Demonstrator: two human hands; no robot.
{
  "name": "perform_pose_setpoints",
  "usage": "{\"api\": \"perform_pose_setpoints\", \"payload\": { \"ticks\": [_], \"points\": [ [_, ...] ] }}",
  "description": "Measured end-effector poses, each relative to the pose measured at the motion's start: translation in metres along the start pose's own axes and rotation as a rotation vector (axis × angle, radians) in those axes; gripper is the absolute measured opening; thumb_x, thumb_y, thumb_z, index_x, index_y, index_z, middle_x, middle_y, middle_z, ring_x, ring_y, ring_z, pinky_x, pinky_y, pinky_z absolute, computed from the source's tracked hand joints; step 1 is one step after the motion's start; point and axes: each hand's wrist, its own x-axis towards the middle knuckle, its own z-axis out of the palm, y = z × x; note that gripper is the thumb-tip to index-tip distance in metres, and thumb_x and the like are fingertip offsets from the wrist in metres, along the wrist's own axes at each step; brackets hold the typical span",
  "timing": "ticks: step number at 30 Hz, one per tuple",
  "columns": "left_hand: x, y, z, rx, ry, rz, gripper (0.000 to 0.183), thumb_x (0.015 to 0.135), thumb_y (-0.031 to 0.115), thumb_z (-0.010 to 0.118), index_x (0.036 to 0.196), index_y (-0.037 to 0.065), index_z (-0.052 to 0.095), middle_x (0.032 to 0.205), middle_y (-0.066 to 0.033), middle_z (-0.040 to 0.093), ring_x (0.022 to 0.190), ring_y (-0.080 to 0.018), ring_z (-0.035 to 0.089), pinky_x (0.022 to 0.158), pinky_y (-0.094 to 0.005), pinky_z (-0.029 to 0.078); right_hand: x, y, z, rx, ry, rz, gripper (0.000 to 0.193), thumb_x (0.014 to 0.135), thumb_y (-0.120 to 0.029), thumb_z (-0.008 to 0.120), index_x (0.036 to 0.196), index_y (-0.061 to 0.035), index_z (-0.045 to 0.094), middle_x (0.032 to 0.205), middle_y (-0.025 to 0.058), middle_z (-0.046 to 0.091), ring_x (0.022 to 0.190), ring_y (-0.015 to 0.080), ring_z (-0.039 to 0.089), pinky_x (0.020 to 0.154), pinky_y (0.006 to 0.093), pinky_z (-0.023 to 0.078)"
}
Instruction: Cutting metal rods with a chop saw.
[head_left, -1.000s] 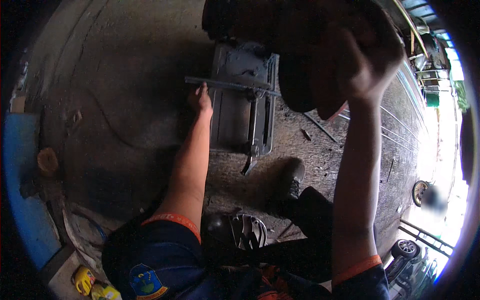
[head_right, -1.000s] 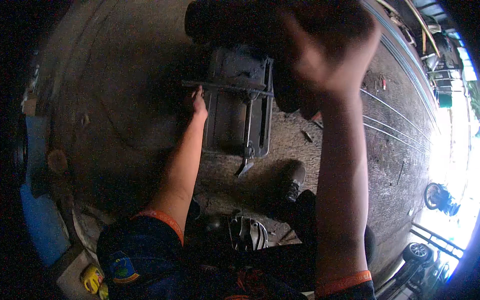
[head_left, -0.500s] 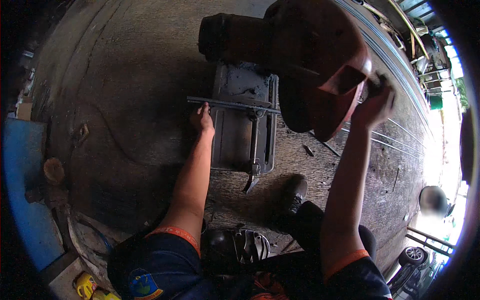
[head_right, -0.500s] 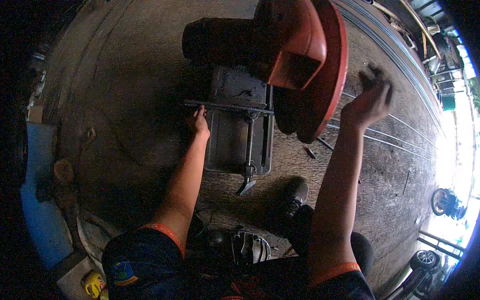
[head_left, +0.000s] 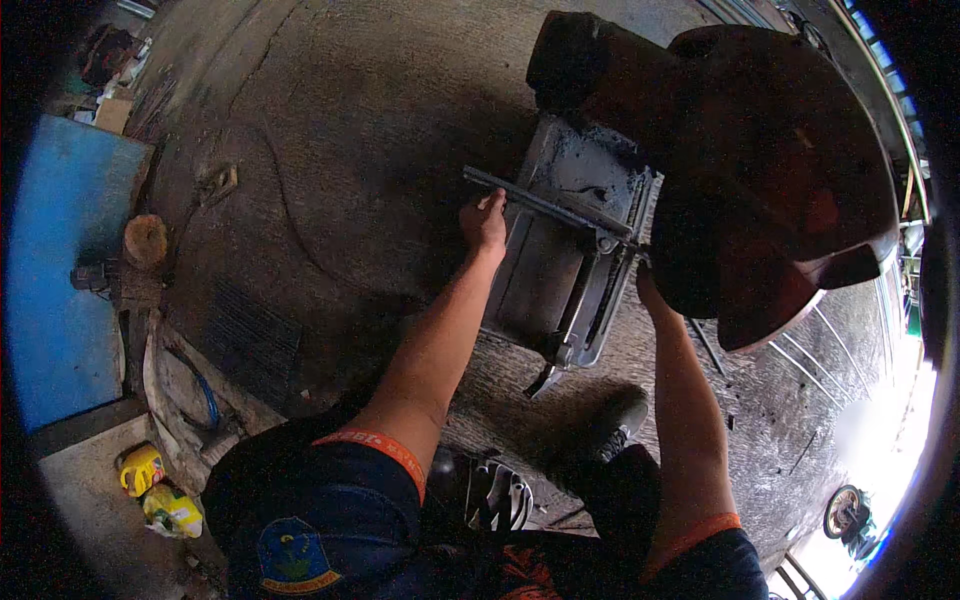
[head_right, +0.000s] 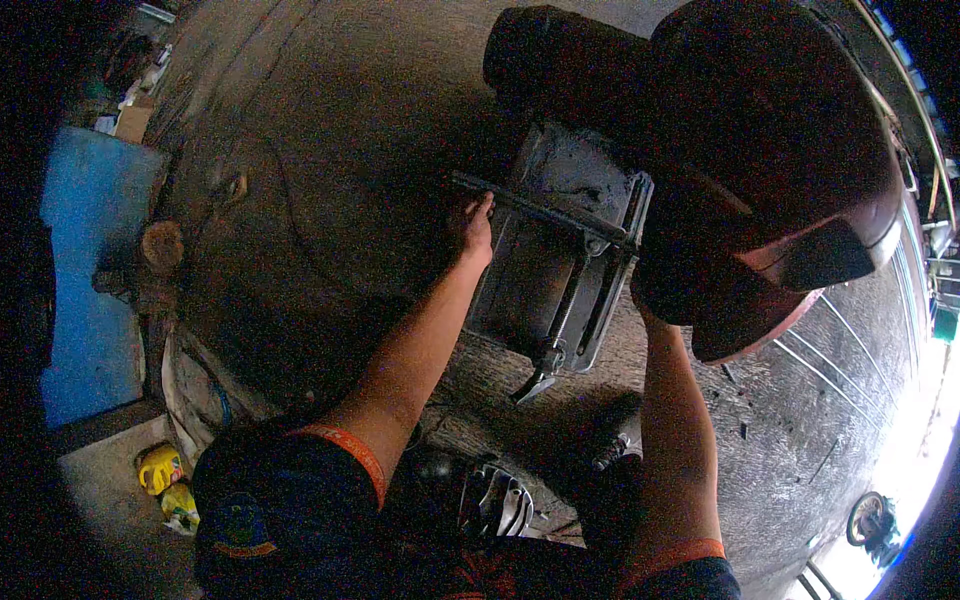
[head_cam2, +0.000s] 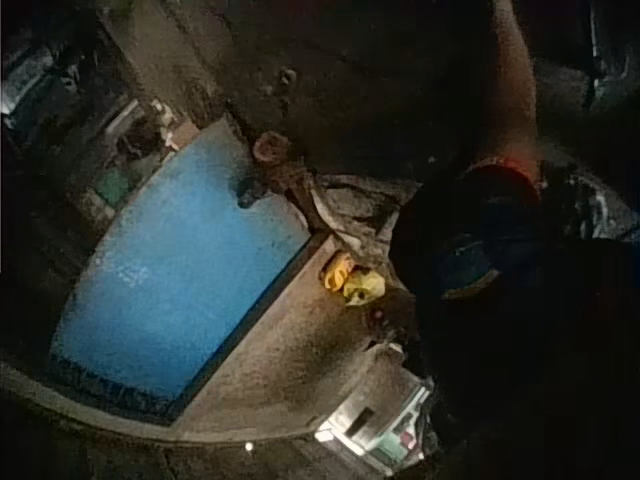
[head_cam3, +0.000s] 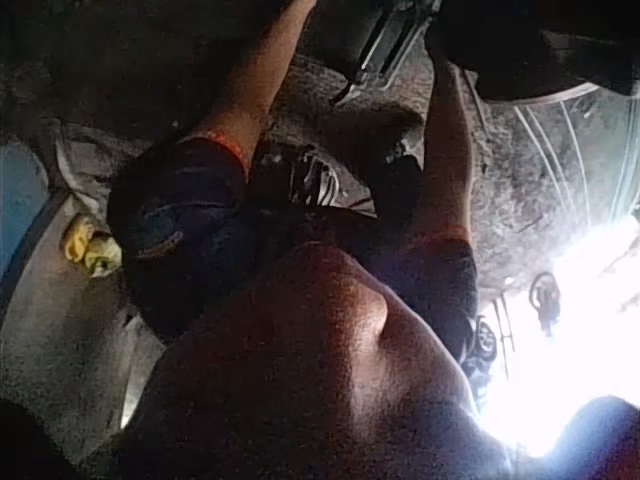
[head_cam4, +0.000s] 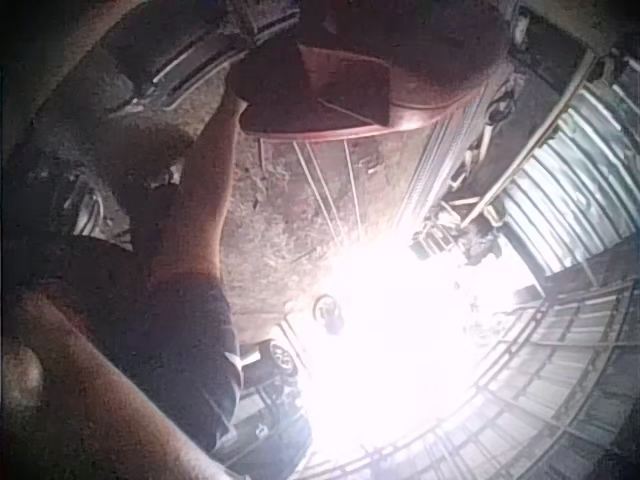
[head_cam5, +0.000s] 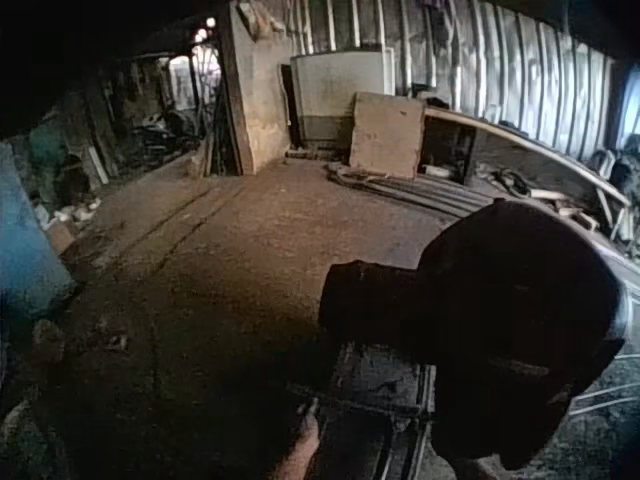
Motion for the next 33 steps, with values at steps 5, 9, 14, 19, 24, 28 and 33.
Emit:
{"api": "perform_pose_setpoints", "payload": {
  "ticks": [5, 9, 14, 19, 24, 28, 33],
  "points": [
    [0.0, 0.003, 0.002, -0.006, 0.033, -0.003, 0.023, 0.086, 0.018, 0.069, 0.088, -0.005, 0.068, 0.084, -0.0089, 0.068, 0.078, -0.0179, 0.061, 0.071, -0.0331, 0.046, 0.012, -0.007, -0.018, 0.166, -0.159, 0.204, 0.022, 0.09, -0.024, 0.058, 0.091, -0.005, 0.068, 0.09, 0.0188, 0.065, 0.085, 0.0325, 0.058, 0.08, 0.045, 0.044],
    [-0.002, 0.004, 0.004, -0.103, 0.032, -0.021, 0.019, 0.085, 0.016, 0.07, 0.077, -0.001, 0.065, 0.076, -0.0057, 0.064, 0.072, -0.0157, 0.057, 0.066, -0.0325, 0.044, 0.006, -0.001, 0.004, 0.552, 0.148, 0.155, 0.023, 0.091, -0.023, 0.058, 0.081, -0.0039, 0.065, 0.082, 0.0168, 0.063, 0.08, 0.0317, 0.056, 0.075, 0.0429, 0.043],
    [0.009, -0.011, 0.001, -0.079, 0.018, -0.004, 0.018, 0.084, 0.016, 0.072, 0.081, 0.0, 0.065, 0.08, -0.0058, 0.065, 0.075, -0.0157, 0.058, 0.069, -0.0319, 0.044, -0.002, 0.027, 0.031, 0.086, 0.334, -0.094, 0.02, 0.09, -0.022, 0.058, 0.082, -0.0053, 0.066, 0.082, 0.0152, 0.063, 0.081, 0.0329, 0.056, 0.076, 0.0441, 0.044],
    [0.025, -0.025, -0.005, -0.097, -0.058, -0.075, 0.023, 0.082, 0.018, 0.074, 0.087, -0.003, 0.067, 0.087, -0.0077, 0.067, 0.077, -0.0178, 0.059, 0.072, -0.0332, 0.045, -0.011, 0.036, 0.037, 0.299, -0.113, 0.265, 0.018, 0.088, -0.019, 0.058, 0.091, -0.0047, 0.068, 0.09, 0.0173, 0.065, 0.088, 0.0346, 0.058, 0.083, 0.0443, 0.045],
    [0.012, -0.016, -0.003, -0.12, -0.034, 0.052, 0.024, 0.081, 0.019, 0.075, 0.078, -0.002, 0.064, 0.081, -0.0063, 0.064, 0.076, -0.018, 0.057, 0.071, -0.0344, 0.044, -0.013, 0.022, 0.045, 0.835, 0.395, 0.093, 0.025, 0.089, -0.023, 0.057, 0.097, -0.002, 0.067, 0.097, 0.0194, 0.064, 0.091, 0.0351, 0.058, 0.089, 0.0434, 0.045],
    [0.007, -0.006, -0.002, -0.053, -0.018, 0.045, 0.025, 0.082, 0.02, 0.074, 0.075, -0.001, 0.063, 0.079, -0.005, 0.063, 0.074, -0.0172, 0.056, 0.069, -0.0342, 0.044, -0.016, 0.033, 0.041, -0.218, 0.288, -0.26, 0.028, 0.089, -0.025, 0.057, 0.1, -0.0003, 0.066, 0.099, 0.02, 0.063, 0.093, 0.0346, 0.056, 0.091, 0.0438, 0.044],
    [0.011, -0.011, 0.0, -0.116, 0.019, 0.031, 0.026, 0.083, 0.021, 0.074, 0.075, 0.0, 0.06, 0.077, -0.0049, 0.062, 0.073, -0.0166, 0.056, 0.068, -0.0345, 0.044, -0.013, 0.044, 0.038, 0.022, -0.154, 0.024, 0.03, 0.09, -0.026, 0.056, 0.102, 0.0006, 0.065, 0.097, 0.019, 0.062, 0.093, 0.0332, 0.055, 0.088, 0.0438, 0.044]
  ]
}}
